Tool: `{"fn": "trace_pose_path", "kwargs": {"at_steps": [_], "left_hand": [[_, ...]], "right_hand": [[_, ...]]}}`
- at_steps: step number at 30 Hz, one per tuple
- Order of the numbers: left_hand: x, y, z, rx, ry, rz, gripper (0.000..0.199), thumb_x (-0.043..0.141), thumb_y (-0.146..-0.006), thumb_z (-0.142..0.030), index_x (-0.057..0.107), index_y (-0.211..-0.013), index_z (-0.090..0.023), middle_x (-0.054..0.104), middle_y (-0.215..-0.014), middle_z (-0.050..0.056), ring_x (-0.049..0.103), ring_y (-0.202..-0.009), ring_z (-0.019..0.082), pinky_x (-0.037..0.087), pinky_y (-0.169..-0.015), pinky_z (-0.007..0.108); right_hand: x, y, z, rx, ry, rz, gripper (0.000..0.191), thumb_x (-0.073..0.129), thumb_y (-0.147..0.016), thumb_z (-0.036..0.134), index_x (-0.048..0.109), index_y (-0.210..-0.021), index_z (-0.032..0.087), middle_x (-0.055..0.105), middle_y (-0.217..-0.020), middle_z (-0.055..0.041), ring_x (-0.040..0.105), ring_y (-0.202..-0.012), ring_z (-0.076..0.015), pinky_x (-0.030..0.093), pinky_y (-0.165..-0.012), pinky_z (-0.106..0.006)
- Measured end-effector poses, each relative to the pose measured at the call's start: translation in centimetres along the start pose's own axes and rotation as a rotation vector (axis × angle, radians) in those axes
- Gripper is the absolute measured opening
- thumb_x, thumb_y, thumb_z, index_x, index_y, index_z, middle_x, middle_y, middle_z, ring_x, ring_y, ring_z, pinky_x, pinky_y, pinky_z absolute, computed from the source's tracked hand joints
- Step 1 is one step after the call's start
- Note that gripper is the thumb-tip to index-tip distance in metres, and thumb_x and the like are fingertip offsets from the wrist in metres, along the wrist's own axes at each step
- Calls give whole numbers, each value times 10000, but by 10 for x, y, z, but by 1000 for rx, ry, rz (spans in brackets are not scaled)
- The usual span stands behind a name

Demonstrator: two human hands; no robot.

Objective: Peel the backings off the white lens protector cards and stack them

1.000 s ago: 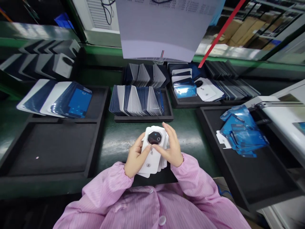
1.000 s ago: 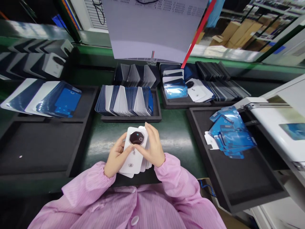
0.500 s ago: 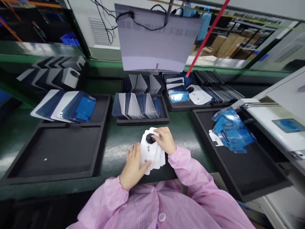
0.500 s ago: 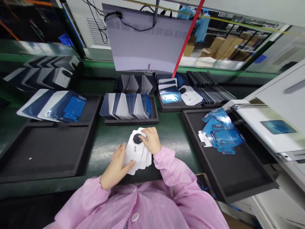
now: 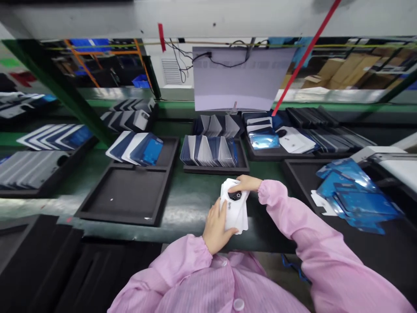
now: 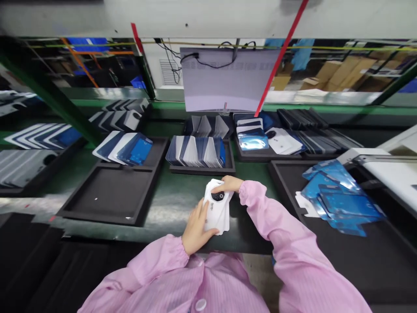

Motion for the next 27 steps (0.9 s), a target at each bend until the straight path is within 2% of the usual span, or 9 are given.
{"fn": "trace_pose_path", "kwargs": {"at_steps": [4,7,9,10,12,14,17,20,27], "left_hand": [[-6,2,-1,-20,62,-65,1100,802,-639,-312,140,-1508,-186,104,-1596,220,211,-1453,378,290,-1129,547],[-26,6,-4,-31,146,-43,1136,794,-652,-336,78,-1521,-179,276,-1548,223,314,-1417,364,354,-1094,520],[-42,9,1,-96,198,-2,992,700,-766,-370,84,-1524,-198,568,-1350,174,582,-1208,330,481,-963,488],[-51,10,1,-100,172,1,906,674,-791,-396,163,-1513,-201,642,-1254,150,639,-1119,324,506,-919,478],[-71,8,-5,-20,59,-44,614,616,-840,-404,432,-1399,-230,659,-1242,122,650,-1100,312,506,-925,454],[-83,7,-15,89,-67,-117,495,582,-868,-394,520,-1332,-234,675,-1215,110,657,-1078,298,508,-923,428],[-82,6,-31,213,-208,-156,477,562,-886,-355,513,-1344,-233,722,-1071,93,683,-965,268,538,-851,382],[-76,5,-40,249,-275,-176,422,533,-906,-299,534,-1322,-233,723,-987,77,675,-901,244,545,-816,365],[-61,-4,-16,150,-90,-215,533,636,-835,-225,470,-1341,-242,674,-1137,68,653,-1034,219,527,-916,363]], "right_hand": [[0,20,20,-125,-87,90,433,815,-559,456,678,-823,143,711,-810,-38,657,-734,-191,503,-636,-258],[-6,45,34,-297,-149,14,467,835,-539,443,619,-831,149,656,-774,-2,610,-712,-158,476,-623,-242],[-6,61,39,-430,-258,-37,498,842,-534,447,581,-845,158,624,-763,17,585,-692,-141,472,-627,-243],[-4,67,38,-481,-334,-62,518,845,-533,449,566,-863,163,616,-771,23,580,-688,-134,475,-634,-245],[-3,73,31,-547,-492,-144,565,853,-520,468,543,-886,169,607,-785,25,579,-678,-128,481,-639,-250],[-1,73,19,-578,-590,-229,614,856,-500,507,532,-903,175,605,-794,24,585,-676,-127,485,-643,-255],[3,72,1,-594,-635,-282,678,855,-478,550,524,-944,187,615,-823,14,605,-698,-136,496,-660,-263],[1,79,-9,-652,-582,-315,675,867,-488,527,540,-976,195,643,-923,-27,639,-773,-163,514,-703,-285],[9,85,-16,-689,-295,-361,585,839,-589,472,561,-1029,207,671,-997,-56,666,-901,-209,518,-834,-336]]}}
Point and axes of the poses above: each hand's wrist, its own y-axis away from the middle knuckle, its own x-axis out of the palm, z = x × y, the point moved 10 cm from there along -y, towards the middle knuckle
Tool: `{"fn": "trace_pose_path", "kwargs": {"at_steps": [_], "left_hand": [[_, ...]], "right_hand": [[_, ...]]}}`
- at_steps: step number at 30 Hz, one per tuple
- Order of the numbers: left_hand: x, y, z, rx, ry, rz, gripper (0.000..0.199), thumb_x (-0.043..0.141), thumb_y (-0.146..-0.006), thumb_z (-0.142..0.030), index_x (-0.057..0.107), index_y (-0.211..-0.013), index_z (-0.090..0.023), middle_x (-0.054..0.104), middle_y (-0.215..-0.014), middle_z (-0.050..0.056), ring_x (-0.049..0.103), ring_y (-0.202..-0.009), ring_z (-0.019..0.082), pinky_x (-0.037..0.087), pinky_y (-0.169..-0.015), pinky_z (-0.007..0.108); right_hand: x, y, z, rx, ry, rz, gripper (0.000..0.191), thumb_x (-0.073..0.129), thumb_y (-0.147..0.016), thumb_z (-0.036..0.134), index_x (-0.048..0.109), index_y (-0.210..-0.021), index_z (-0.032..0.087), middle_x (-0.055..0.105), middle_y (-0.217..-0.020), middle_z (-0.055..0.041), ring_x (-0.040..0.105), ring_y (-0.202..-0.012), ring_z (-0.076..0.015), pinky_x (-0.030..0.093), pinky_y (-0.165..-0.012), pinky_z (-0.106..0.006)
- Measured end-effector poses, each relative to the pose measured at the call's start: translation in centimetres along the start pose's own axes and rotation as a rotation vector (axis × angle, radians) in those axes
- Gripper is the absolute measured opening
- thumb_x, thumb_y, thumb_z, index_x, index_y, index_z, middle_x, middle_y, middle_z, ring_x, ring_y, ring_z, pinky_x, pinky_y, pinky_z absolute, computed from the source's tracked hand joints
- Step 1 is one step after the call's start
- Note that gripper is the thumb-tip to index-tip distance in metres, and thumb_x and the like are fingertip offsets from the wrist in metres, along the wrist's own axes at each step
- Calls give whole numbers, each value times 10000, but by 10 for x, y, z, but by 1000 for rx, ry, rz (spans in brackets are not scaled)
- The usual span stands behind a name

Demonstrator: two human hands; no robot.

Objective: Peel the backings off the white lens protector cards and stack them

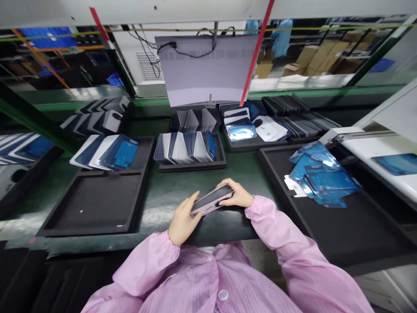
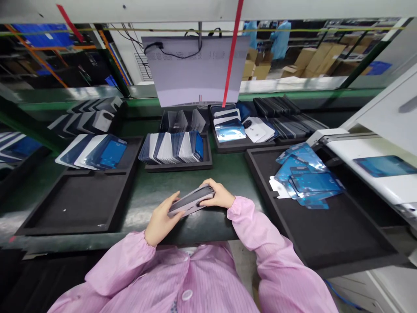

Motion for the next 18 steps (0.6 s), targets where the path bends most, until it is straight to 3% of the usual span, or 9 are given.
{"fn": "trace_pose_path", "kwargs": {"at_steps": [4,7,11,12,14,16,18], "left_hand": [[2,8,8,-41,156,-112,562,677,-812,-264,462,-1331,-263,615,-1171,79,619,-1090,228,504,-964,404],[9,15,10,-39,241,-131,581,701,-792,-275,460,-1321,-278,553,-1223,91,582,-1149,254,486,-995,450],[12,17,14,-68,296,-167,886,737,-753,-306,202,-1458,-281,414,-1376,145,571,-1182,267,506,-982,466],[11,17,14,-65,297,-170,897,733,-755,-300,183,-1463,-276,430,-1370,146,582,-1170,260,514,-975,457],[10,16,8,-29,272,-131,709,699,-785,-265,340,-1396,-270,560,-1249,103,614,-1120,236,516,-974,428],[15,14,-3,33,220,4,450,626,-842,-233,496,-1272,-245,634,-1163,86,623,-1110,222,513,-975,399],[15,14,-5,24,155,87,419,593,-873,-250,500,-1280,-220,660,-1162,98,644,-1086,217,525,-955,372]], "right_hand": [[8,3,1,-6,-78,-4,713,869,-538,464,508,-1102,220,642,-1130,-88,637,-1047,-242,480,-939,-377],[9,8,-1,11,-123,-39,792,878,-501,485,473,-1135,235,609,-1206,-106,584,-1164,-262,422,-1032,-389],[12,14,-6,78,-109,2,1023,883,-487,472,340,-1320,232,611,-1200,-119,622,-1106,-264,466,-989,-371],[12,15,-6,92,-99,11,984,876,-513,456,351,-1313,228,615,-1190,-119,632,-1084,-263,477,-973,-374],[12,19,-4,107,-68,19,784,841,-593,422,429,-1229,224,615,-1184,-117,627,-1093,-265,477,-973,-395],[11,23,-4,115,-7,19,628,817,-629,417,480,-1124,229,616,-1191,-105,607,-1138,-266,480,-979,-407],[13,26,-5,108,54,32,550,796,-661,395,487,-1084,230,633,-1164,-101,623,-1112,-263,503,-945,-412]]}}
Point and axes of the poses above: each hand's wrist, its own y-axis away from the middle knuckle, its own x-axis out of the palm, z = x × y, the point moved 10 cm from there along -y, towards the middle knuckle
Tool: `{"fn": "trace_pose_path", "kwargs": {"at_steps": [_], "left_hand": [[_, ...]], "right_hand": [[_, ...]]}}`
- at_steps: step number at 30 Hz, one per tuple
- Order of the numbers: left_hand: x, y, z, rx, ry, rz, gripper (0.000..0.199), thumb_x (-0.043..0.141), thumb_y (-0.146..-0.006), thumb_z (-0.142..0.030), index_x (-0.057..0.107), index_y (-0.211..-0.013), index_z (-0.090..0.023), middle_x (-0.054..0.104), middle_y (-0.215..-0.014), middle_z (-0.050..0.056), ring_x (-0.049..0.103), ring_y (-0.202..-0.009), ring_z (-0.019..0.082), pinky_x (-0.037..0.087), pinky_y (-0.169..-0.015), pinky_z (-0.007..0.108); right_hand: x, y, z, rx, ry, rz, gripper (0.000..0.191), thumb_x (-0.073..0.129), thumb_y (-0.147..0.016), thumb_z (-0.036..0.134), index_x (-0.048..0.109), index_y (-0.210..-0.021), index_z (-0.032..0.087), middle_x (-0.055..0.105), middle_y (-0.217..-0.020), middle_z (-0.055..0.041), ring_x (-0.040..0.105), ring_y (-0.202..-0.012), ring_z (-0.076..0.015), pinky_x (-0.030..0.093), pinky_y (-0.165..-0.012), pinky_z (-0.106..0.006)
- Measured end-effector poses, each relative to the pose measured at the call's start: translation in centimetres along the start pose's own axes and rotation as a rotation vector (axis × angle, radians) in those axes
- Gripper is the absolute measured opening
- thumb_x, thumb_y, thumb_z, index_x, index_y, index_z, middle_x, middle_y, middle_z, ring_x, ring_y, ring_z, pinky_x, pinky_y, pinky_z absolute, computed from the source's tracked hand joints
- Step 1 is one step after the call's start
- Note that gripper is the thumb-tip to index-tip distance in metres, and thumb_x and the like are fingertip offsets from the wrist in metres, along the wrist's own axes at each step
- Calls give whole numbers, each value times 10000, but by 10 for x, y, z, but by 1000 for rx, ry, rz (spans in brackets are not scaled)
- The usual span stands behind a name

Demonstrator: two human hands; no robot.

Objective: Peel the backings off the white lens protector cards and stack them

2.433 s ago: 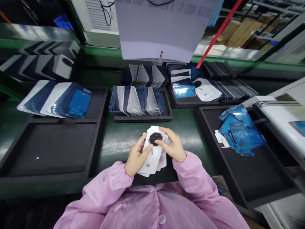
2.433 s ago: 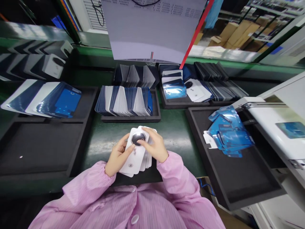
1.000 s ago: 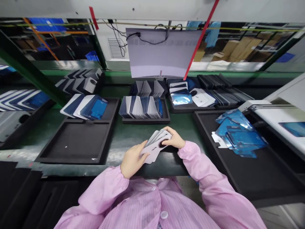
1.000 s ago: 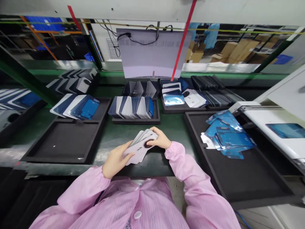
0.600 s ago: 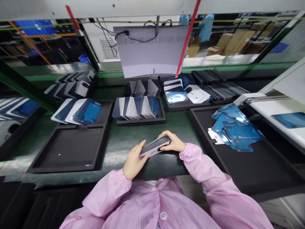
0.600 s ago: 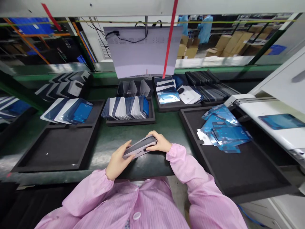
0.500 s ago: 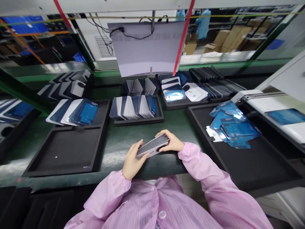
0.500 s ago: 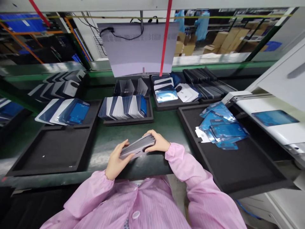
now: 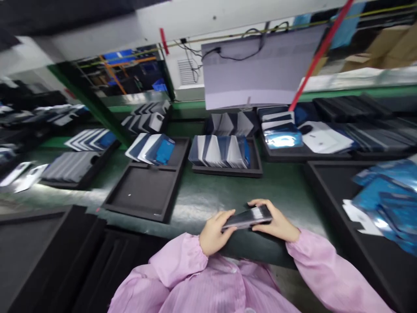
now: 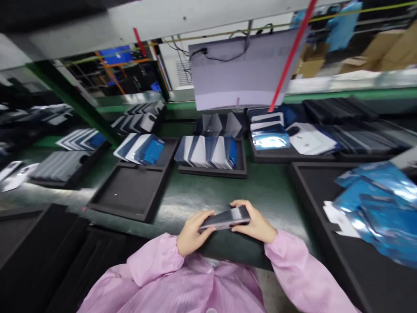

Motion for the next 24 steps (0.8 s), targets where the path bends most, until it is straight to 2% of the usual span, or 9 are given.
{"fn": "trace_pose_path", "kwargs": {"at_steps": [4,7,10,13,15,17,19,22,24], "left_hand": [[1,0,2,-91,-255,247,394,565,-887,-261,494,-1271,-206,708,-1095,101,701,-967,239,566,-846,357],[-13,0,3,-146,-452,386,269,549,-874,-248,543,-1133,-175,735,-887,111,723,-773,282,573,-671,376],[-51,-8,2,-160,-514,350,217,481,-889,-225,536,-1088,-157,725,-789,130,716,-694,292,547,-616,373],[-117,-26,14,-231,-513,125,174,514,-875,-289,537,-1018,-192,713,-765,91,714,-712,268,532,-636,334],[-162,-42,35,-298,-539,9,184,520,-874,-294,514,-1027,-193,708,-837,87,711,-802,269,534,-699,344],[-204,-61,65,-378,-575,-90,212,524,-879,-285,502,-1058,-174,698,-938,107,694,-905,265,527,-785,357],[-240,-81,102,-478,-613,-153,252,562,-869,-282,524,-1071,-135,683,-975,135,673,-965,278,515,-839,382],[-274,-111,152,-601,-636,-172,296,575,-893,-298,560,-1131,-124,652,-1077,113,641,-1008,239,516,-876,414],[-284,-129,179,-664,-637,-152,347,576,-903,-338,559,-1199,-158,602,-1194,96,619,-1022,217,531,-860,428]], "right_hand": [[7,-3,4,-2,99,44,423,740,-721,347,514,-1060,234,673,-1039,-71,675,-959,-247,547,-818,-391],[17,-25,37,-73,115,150,382,732,-718,312,521,-1030,248,673,-990,-53,680,-874,-236,552,-748,-371],[21,-72,89,-191,138,256,388,742,-697,264,521,-1015,246,661,-977,-57,665,-858,-230,541,-751,-369],[18,-140,142,-315,142,239,533,773,-655,247,510,-1118,222,628,-1075,-72,638,-970,-247,519,-866,-399],[10,-188,169,-391,102,92,716,799,-621,263,457,-1248,216,563,-1217,-96,566,-1135,-282,450,-1001,-456],[-1,-227,177,-358,27,-130,637,727,-718,275,441,-1284,218,527,-1258,-106,542,-1154,-269,433,-1016,-470],[7,-252,174,-285,-59,-210,579,674,-768,274,433,-1291,214,526,-1248,-116,578,-1051,-235,487,-932,-444],[46,-264,174,-278,-124,-69,546,672,-753,267,456,-1252,224,542,-1216,-105,602,-928,-188,533,-817,-394],[70,-265,171,-265,-130,23,497,679,-736,252,501,-1199,230,554,-1201,-90,603,-913,-174,535,-809,-381]]}}
Point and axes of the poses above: each hand's wrist, its own y-axis away from the middle knuckle, its own x-axis out of the palm, z = x × y, the point moved 10 cm from there along -y, towards the middle knuckle
